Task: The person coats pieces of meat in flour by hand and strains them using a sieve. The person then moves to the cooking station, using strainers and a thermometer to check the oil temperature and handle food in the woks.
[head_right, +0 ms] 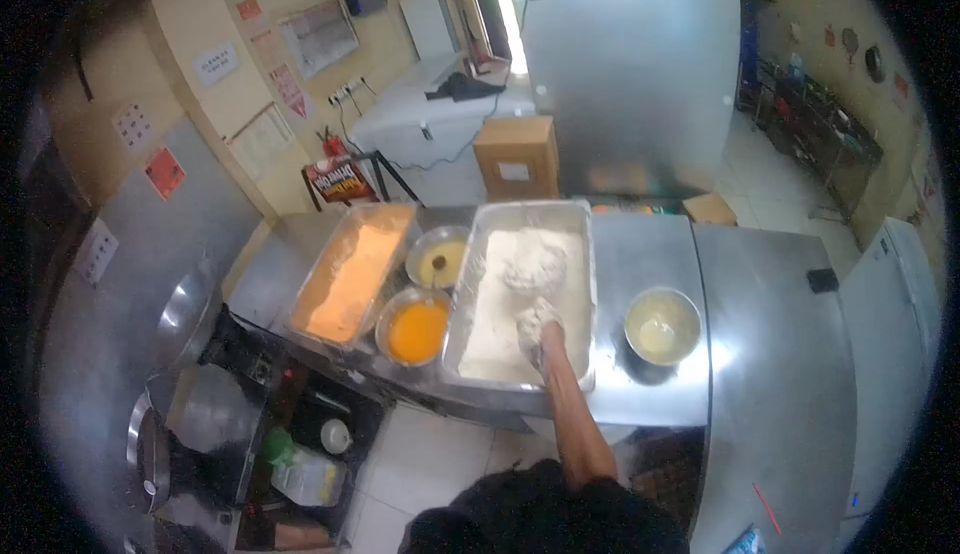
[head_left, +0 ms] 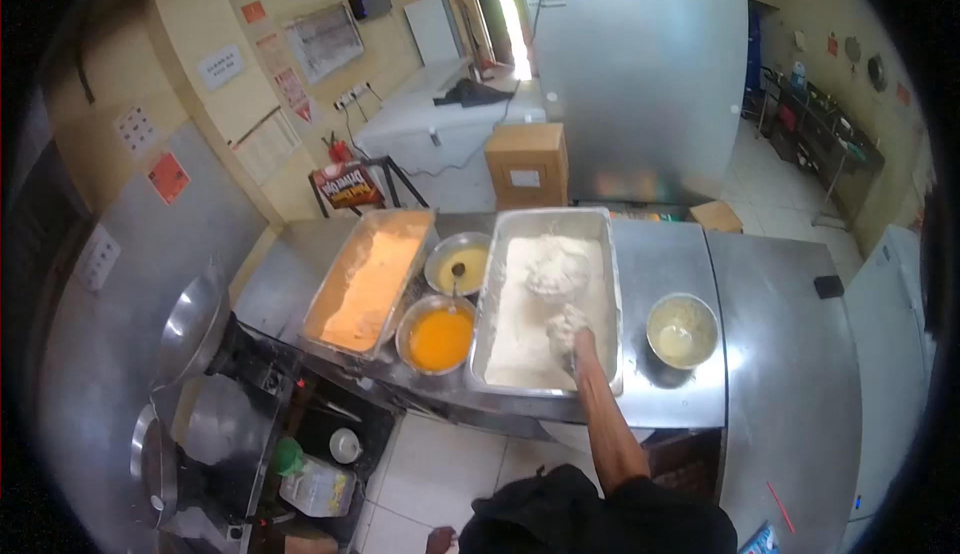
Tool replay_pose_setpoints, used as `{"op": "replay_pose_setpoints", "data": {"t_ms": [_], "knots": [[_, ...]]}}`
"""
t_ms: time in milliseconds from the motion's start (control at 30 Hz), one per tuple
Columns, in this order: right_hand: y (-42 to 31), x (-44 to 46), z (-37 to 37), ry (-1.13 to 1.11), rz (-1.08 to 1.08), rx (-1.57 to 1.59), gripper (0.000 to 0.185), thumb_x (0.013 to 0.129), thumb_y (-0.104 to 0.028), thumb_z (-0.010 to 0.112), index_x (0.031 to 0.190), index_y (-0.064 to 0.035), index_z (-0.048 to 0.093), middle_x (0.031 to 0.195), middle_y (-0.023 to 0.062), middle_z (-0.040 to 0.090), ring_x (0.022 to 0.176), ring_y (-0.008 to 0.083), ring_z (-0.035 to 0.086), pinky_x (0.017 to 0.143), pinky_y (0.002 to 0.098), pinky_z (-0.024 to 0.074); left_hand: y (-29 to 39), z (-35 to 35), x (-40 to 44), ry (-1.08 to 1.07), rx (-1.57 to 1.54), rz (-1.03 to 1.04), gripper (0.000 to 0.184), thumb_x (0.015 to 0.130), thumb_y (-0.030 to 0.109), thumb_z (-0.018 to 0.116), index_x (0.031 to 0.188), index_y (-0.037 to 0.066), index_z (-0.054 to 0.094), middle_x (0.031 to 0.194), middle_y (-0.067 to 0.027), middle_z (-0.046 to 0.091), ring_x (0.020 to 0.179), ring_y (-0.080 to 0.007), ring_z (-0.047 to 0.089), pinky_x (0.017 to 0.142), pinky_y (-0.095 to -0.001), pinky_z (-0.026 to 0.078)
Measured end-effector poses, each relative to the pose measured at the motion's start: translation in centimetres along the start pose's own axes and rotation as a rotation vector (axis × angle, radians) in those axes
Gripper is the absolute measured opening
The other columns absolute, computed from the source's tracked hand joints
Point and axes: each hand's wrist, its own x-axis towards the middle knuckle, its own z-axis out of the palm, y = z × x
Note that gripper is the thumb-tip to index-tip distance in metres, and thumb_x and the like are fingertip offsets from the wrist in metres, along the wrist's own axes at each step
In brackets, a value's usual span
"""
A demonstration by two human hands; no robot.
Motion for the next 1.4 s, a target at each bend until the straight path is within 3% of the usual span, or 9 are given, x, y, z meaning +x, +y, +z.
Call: {"op": "replay_pose_setpoints", "data": {"t_ms": [233,567,633,767,867,1067,1200,1267,1400], "knots": [[-0.4,0.7,-0.9,-0.162,0.058,0.147,0.035,0.093,-0.036,0.041,0.065,-0.015,0.044,0.048,-0.0053,0.036,0.033,0.0056,0.029,0.03,0.0198,0.0225,-1.3,1.0,-2.3,-0.036,0.052,-0.004,0.018,0.072,0.018,0.062,0.088,0.008,0.061,0.084,-0.0071,0.064,0.068,-0.0253,0.063,0.058,-0.0357,0.049],[0.6,2.2,-1.7,-0.137,0.118,0.205,0.037,0.092,-0.038,0.043,0.062,-0.017,0.041,0.048,-0.0062,0.034,0.032,0.0051,0.028,0.029,0.0206,0.0216,-1.0,1.1,-2.0,-0.033,0.038,-0.009,0.019,0.072,0.018,0.062,0.088,0.008,0.061,0.085,-0.0071,0.064,0.068,-0.0252,0.062,0.058,-0.0354,0.049],[1.1,-0.3,0.5,0.255,-0.105,-0.048,0.035,0.093,-0.036,0.042,0.064,-0.016,0.041,0.048,-0.0063,0.033,0.033,0.0055,0.028,0.029,0.0206,0.022,-1.5,1.3,-2.5,-0.035,0.034,-0.021,0.019,0.071,0.018,0.062,0.088,0.008,0.061,0.085,-0.0071,0.064,0.068,-0.0252,0.062,0.058,-0.0353,0.049],[0.2,1.9,-2.0,-0.162,-0.015,0.11,0.033,0.091,-0.034,0.044,0.065,-0.0155,0.044,0.05,-0.0059,0.036,0.035,0.0053,0.031,0.031,0.0199,0.0238,-1.4,0.8,-2.4,-0.032,0.021,-0.026,0.019,0.071,0.018,0.061,0.088,0.008,0.061,0.085,-0.0071,0.064,0.068,-0.0252,0.062,0.058,-0.0352,0.049],[1.2,5.2,-3.7,-0.106,0.145,0.374,0.034,0.091,-0.036,0.044,0.063,-0.0157,0.044,0.048,-0.006,0.034,0.033,0.0055,0.029,0.03,0.0205,0.0227,-1.7,0.8,-2.5,-0.041,0.022,-0.025,0.019,0.071,0.018,0.061,0.087,0.008,0.061,0.085,-0.007,0.064,0.068,-0.0252,0.062,0.058,-0.0351,0.049],[0.5,2.8,-1.8,0.026,0.02,0.183,0.037,0.091,-0.033,0.044,0.059,-0.0168,0.038,0.047,-0.0045,0.036,0.032,0.0065,0.031,0.028,0.0214,0.0227,-1.4,1.1,-1.8,-0.035,-0.005,-0.022,0.019,0.071,0.018,0.061,0.087,0.008,0.061,0.086,-0.007,0.064,0.067,-0.0252,0.062,0.058,-0.035,0.049],[1.4,0.1,-3.1,-0.136,0.119,0.275,0.034,0.091,-0.032,0.045,0.06,-0.0166,0.041,0.049,-0.0046,0.037,0.034,0.0058,0.031,0.029,0.0211,0.0222,-2.2,2.0,-3.0,-0.052,0.016,-0.017,0.019,0.071,0.018,0.061,0.087,0.008,0.061,0.086,-0.007,0.064,0.067,-0.0252,0.062,0.058,-0.0349,0.049],[-0.3,1.4,-2.1,-0.29,0.268,0.589,0.032,0.091,-0.032,0.045,0.063,-0.0161,0.044,0.048,-0.0056,0.035,0.033,0.0057,0.029,0.029,0.0208,0.0218,-1.6,2.1,-2.3,-0.055,0.024,0.0,0.019,0.071,0.018,0.061,0.087,0.008,0.061,0.086,-0.007,0.064,0.067,-0.0252,0.062,0.058,-0.0348,0.049],[1.0,1.4,-1.8,-0.132,0.052,0.249,0.032,0.092,-0.033,0.043,0.065,-0.0152,0.045,0.048,-0.0059,0.034,0.033,0.0052,0.028,0.029,0.0204,0.0213,-2.5,2.8,-3.6,-0.062,0.028,-0.01,0.02,0.071,0.018,0.06,0.087,0.008,0.061,0.086,-0.007,0.064,0.067,-0.0252,0.062,0.058,-0.0347,0.049]]}}
